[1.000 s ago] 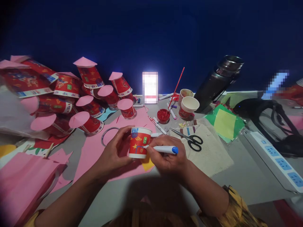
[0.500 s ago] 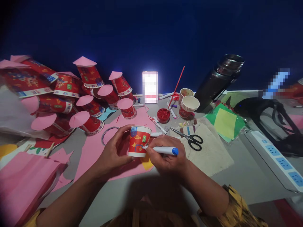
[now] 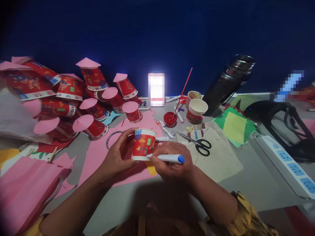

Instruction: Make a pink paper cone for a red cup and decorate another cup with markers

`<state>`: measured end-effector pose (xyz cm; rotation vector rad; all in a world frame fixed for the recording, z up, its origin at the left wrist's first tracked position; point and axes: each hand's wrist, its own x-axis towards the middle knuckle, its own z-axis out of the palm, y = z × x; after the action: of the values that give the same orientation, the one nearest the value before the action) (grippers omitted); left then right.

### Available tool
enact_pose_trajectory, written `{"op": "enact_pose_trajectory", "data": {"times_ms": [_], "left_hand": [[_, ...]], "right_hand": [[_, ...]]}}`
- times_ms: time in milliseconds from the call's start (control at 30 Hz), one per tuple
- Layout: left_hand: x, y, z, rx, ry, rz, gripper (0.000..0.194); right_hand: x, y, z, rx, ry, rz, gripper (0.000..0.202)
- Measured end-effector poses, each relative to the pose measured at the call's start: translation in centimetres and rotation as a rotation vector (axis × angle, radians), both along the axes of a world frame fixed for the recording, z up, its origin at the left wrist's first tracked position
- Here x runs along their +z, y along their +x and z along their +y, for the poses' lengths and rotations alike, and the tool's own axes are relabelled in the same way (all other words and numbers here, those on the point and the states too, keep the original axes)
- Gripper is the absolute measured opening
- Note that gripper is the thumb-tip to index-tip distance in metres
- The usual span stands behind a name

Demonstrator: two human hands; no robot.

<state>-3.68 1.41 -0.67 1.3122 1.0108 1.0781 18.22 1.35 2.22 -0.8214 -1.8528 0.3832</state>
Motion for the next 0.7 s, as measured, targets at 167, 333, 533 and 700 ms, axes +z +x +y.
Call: {"op": "enact_pose_trajectory", "data": {"times_ms": [167,333,533,700], "left_hand": [[0.05,-0.05,0.04,0.007,0.012,0.034,0.081],[0.08,-0.03,0.03,0.031,0.051,0.087,0.08],[0.19,0.05,-0.01,0.029,0.065,0.124,0.078],[-0.08,0.04,0.05,0.036,0.155,0.221,0.075]], "right_hand": [[0.09,-0.01,0.0,0.004,0.002,-0.016,0.018],[0.22,0.01,0.05,-0.003,-0.02,0.055,0.018],[0.17,-0.23,-0.05,-0.018,0.023,0.078,0.016],[-0.19,-0.57,-0.19,0.029,0.046,0.036,0.015]]}}
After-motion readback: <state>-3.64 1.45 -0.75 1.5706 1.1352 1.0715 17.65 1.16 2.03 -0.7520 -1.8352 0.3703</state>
